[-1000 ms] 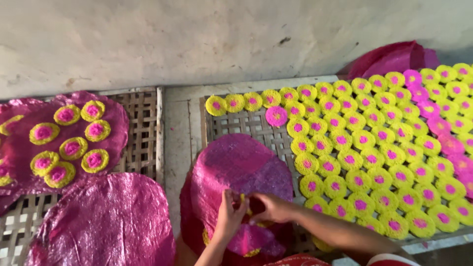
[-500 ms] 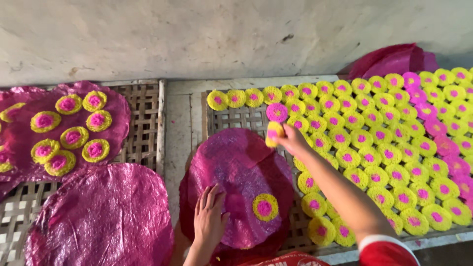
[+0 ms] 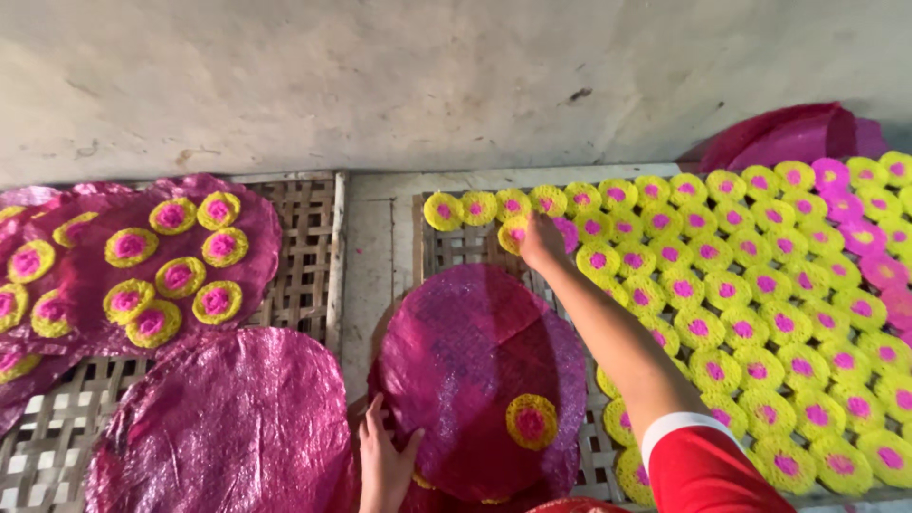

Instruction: The person arranges small pink and yellow circular items onto larger purple mats on wooden trays.

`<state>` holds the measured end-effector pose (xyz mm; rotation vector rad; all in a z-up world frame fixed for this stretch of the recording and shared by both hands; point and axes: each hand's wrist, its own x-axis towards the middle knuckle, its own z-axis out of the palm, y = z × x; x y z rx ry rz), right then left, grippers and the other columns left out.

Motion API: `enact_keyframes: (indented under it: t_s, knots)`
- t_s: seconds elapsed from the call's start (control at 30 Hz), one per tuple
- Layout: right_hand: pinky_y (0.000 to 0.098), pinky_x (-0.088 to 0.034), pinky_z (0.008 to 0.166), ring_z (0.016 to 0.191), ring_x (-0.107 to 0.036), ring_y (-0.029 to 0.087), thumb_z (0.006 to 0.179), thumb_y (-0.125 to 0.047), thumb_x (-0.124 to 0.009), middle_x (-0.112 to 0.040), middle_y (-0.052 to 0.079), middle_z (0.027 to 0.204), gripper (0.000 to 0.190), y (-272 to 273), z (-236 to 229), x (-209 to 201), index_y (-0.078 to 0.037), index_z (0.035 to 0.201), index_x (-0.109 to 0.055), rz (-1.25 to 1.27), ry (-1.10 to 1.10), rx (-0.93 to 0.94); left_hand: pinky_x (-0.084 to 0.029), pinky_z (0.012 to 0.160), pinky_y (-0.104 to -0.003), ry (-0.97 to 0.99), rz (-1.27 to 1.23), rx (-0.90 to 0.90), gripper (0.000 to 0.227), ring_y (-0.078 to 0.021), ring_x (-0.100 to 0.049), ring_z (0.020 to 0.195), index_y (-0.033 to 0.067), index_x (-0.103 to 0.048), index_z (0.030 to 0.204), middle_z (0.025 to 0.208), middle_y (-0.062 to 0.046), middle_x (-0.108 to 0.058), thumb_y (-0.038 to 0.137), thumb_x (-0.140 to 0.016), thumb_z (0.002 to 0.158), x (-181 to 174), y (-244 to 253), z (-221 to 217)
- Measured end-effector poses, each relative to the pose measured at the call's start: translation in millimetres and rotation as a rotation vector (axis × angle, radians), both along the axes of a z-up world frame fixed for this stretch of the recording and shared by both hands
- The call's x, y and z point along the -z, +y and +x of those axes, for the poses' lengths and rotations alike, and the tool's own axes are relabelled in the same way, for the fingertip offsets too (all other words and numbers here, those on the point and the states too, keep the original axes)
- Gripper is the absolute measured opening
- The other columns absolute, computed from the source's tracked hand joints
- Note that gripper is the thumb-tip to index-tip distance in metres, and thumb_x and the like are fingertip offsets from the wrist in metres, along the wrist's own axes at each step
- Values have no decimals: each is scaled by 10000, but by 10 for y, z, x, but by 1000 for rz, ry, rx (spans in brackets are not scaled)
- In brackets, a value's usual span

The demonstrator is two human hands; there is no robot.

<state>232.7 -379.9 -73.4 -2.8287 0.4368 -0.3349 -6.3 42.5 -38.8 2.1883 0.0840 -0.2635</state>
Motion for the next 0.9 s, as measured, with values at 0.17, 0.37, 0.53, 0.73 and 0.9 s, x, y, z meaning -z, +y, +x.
enact_keyframes:
  t_s: [0.17, 0.37, 0.53, 0.73, 0.9]
  knots:
    - [431, -574, 758, 885, -677, 320, 788, -100, -748, -667, 193, 1056, 441, 458, -673, -697, -6, 1199, -619, 10, -285, -196, -643, 763, -372, 122, -329, -176, 912, -258, -666, 1000, 156, -297, 1590, 1209, -155, -619, -7, -729, 804, -189, 26, 62]
    - [318, -582, 690, 768, -680, 186, 891, -132, -781, -675, 66, 939, 202, 1251, -2341, -1037, -75, 1066, -697, 465, 347, -620, -576, 964, -344, 119, -791, -456, 952, -189, -581, 1172, 181, -193, 1570, 1376, -60, -432, -29, -759, 833, -117, 126, -103]
    - [391, -569, 742, 878, -710, 287, 822, -250, -847, -663, 123, 1054, 410, 1531, -3005, -1014, -25, 1117, -671, 488, 316, -544, -562, 1029, -400, 365, -819, -172, 440, -236, -676, 1145, -3, -586, 1340, 1272, -167, -693, 96, -704, 929, 256, 50, -477]
    - [393, -569, 781, 900, -706, 303, 737, -314, -884, -684, 154, 1021, 572, 1628, -3138, -645, 7, 1143, -642, 643, 127, -423, -482, 1050, -508, 593, -1633, 61, 298, -320, -594, 1189, -40, -542, 1306, 1243, -172, -621, 72, -671, 1061, 383, -79, -479]
    - [358, -578, 788, 859, -685, 192, 935, -249, -768, -713, 91, 952, 265, 1441, -2900, -218, -24, 1059, -705, 1474, 321, -227, -447, 1098, -442, 646, -1553, 89, 550, -274, -609, 1250, 24, -639, 1272, 1295, -115, -671, 148, -694, 739, 89, -39, -279]
